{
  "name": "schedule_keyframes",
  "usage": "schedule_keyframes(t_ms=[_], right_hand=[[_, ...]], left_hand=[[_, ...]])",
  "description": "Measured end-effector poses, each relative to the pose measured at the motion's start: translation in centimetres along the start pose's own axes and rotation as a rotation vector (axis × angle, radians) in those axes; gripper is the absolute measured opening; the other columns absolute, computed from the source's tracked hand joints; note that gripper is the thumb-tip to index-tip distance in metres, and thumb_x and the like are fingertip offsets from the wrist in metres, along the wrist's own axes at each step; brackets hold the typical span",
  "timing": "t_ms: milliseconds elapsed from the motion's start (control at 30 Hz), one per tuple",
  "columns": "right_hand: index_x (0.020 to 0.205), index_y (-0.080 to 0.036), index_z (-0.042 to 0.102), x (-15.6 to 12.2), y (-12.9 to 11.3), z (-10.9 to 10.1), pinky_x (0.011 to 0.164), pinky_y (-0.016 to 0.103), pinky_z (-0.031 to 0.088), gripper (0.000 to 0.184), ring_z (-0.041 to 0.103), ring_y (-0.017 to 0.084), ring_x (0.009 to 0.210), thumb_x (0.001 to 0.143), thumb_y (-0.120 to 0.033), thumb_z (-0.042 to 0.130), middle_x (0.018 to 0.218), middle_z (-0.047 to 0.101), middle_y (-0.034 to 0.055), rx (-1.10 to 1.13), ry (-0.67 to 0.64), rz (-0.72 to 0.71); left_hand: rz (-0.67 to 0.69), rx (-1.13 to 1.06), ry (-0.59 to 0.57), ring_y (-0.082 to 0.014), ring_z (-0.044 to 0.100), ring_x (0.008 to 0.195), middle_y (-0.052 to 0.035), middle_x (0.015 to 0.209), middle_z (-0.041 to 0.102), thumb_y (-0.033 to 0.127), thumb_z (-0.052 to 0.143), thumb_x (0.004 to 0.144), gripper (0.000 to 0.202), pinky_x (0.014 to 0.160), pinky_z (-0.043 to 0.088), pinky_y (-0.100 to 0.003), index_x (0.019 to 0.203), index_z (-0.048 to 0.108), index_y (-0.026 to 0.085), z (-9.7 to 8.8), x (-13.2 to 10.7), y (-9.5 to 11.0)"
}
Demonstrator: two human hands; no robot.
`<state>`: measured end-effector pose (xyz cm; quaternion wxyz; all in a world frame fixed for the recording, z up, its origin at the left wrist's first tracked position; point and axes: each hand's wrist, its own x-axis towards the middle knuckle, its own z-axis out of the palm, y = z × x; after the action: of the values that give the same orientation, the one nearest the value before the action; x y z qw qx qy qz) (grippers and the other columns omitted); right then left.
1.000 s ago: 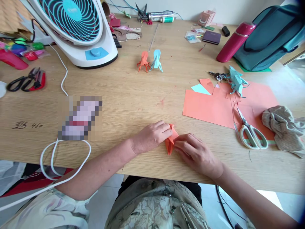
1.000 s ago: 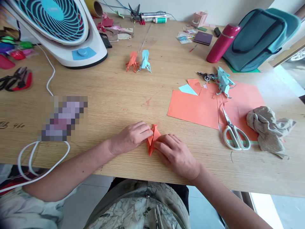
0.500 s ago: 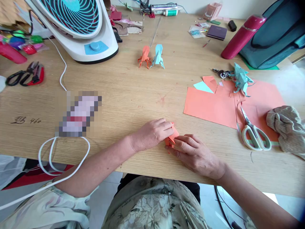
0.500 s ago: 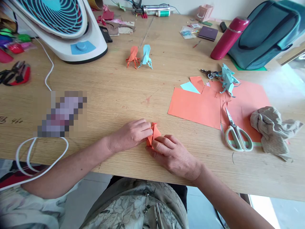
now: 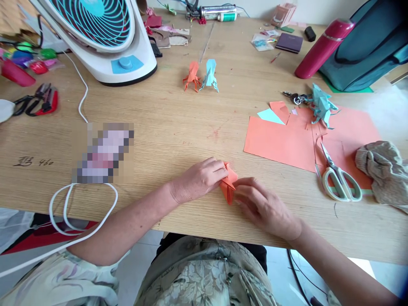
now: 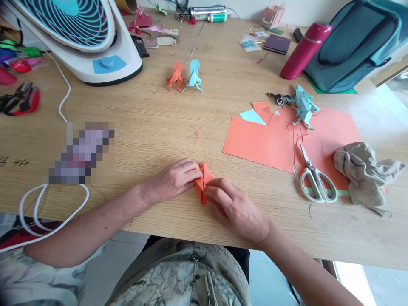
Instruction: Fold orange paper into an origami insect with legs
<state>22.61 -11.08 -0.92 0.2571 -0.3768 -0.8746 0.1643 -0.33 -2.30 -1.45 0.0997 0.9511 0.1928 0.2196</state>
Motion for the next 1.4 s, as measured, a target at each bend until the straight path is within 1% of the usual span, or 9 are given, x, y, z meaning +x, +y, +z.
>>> schedule_keyframes(t_ms=[167,400,500,633,800,967,1067,1200,1400], right_hand=[[0.133,-0.020,0.050,2.3,0.2,0.0,0.069,0.033,0.057,0.034,0.065,0.020,0.083,0.100,-0.020,0.057,0.107,0.059,0.0090,-0.004,0.029,0.100],[0.105,-0.019,0.061,3.7,0.9,1.0,0.063,0.028,0.050,0.011,0.059,0.015,0.072,0.100,-0.015,0.051,0.093,0.061,0.0058,-0.012,0.127,0.074],[0.101,-0.019,0.062,3.5,0.9,1.1,0.064,0.026,0.049,0.012,0.059,0.014,0.072,0.099,-0.013,0.051,0.091,0.061,0.0047,0.024,0.172,0.118],[0.098,-0.020,0.063,3.5,0.9,1.1,0.064,0.025,0.049,0.013,0.059,0.014,0.071,0.096,-0.011,0.053,0.089,0.061,0.0035,0.070,0.186,0.164],[0.096,-0.020,0.064,3.6,0.9,1.2,0.062,0.024,0.047,0.012,0.058,0.013,0.068,0.095,-0.011,0.055,0.085,0.061,0.0024,0.083,0.190,0.173],[0.104,-0.020,0.061,3.0,1.2,0.8,0.066,0.026,0.050,0.015,0.062,0.014,0.073,0.095,-0.010,0.056,0.089,0.066,0.0031,0.107,0.182,0.185],[0.111,-0.020,0.064,2.4,1.9,0.3,0.075,0.031,0.053,0.022,0.065,0.018,0.089,0.098,-0.009,0.051,0.106,0.066,0.0088,0.114,0.098,0.077],[0.130,-0.024,0.064,2.0,2.9,-0.4,0.087,0.046,0.052,0.039,0.061,0.026,0.101,0.097,-0.008,0.050,0.115,0.063,0.0125,-0.074,-0.009,-0.064],[0.142,-0.024,0.057,2.3,3.9,-0.7,0.088,0.048,0.055,0.050,0.059,0.027,0.104,0.096,-0.006,0.048,0.117,0.060,0.0148,-0.081,-0.093,-0.109]], left_hand=[[-0.033,-0.014,0.027,-0.0208,0.062,0.092,-0.0077,0.096,0.066,0.011,0.052,0.100,0.010,0.085,0.054,-0.033,0.104,0.060,0.014,0.4,0.2,0.2],[-0.176,0.050,0.143,-0.0187,0.062,0.083,-0.0053,0.087,0.062,0.015,0.051,0.101,0.012,0.075,0.055,-0.030,0.090,0.054,0.017,0.1,-0.4,1.2],[-0.109,0.135,0.146,-0.0173,0.062,0.082,-0.0052,0.088,0.064,0.019,0.053,0.102,0.014,0.076,0.054,-0.030,0.090,0.058,0.017,-0.6,-1.8,1.5],[0.066,0.179,0.102,-0.0185,0.065,0.094,-0.0063,0.113,0.070,0.009,0.054,0.100,0.021,0.086,0.055,-0.033,0.118,0.060,0.017,-1.2,-3.1,1.9],[-0.241,-0.029,0.167,-0.0204,0.064,0.099,-0.0095,0.106,0.065,0.014,0.061,0.097,0.009,0.087,0.055,-0.032,0.105,0.059,0.014,-0.7,-1.6,2.2],[-0.271,-0.138,0.161,-0.0184,0.064,0.088,-0.0048,0.091,0.066,0.009,0.056,0.098,0.008,0.080,0.053,-0.031,0.095,0.060,0.016,-0.1,-0.5,1.6],[-0.291,-0.155,0.180,-0.0172,0.064,0.084,-0.0039,0.089,0.066,0.009,0.055,0.098,0.010,0.077,0.052,-0.029,0.093,0.060,0.016,0.0,-0.6,1.4],[-0.294,-0.135,0.183,-0.0165,0.063,0.081,-0.0032,0.087,0.065,0.009,0.055,0.097,0.010,0.076,0.051,-0.029,0.092,0.060,0.017,-0.1,-0.5,1.3],[-0.290,-0.105,0.154,-0.0170,0.063,0.083,-0.0038,0.088,0.066,0.010,0.056,0.096,0.009,0.076,0.051,-0.029,0.093,0.060,0.016,-0.3,-0.3,1.4]])
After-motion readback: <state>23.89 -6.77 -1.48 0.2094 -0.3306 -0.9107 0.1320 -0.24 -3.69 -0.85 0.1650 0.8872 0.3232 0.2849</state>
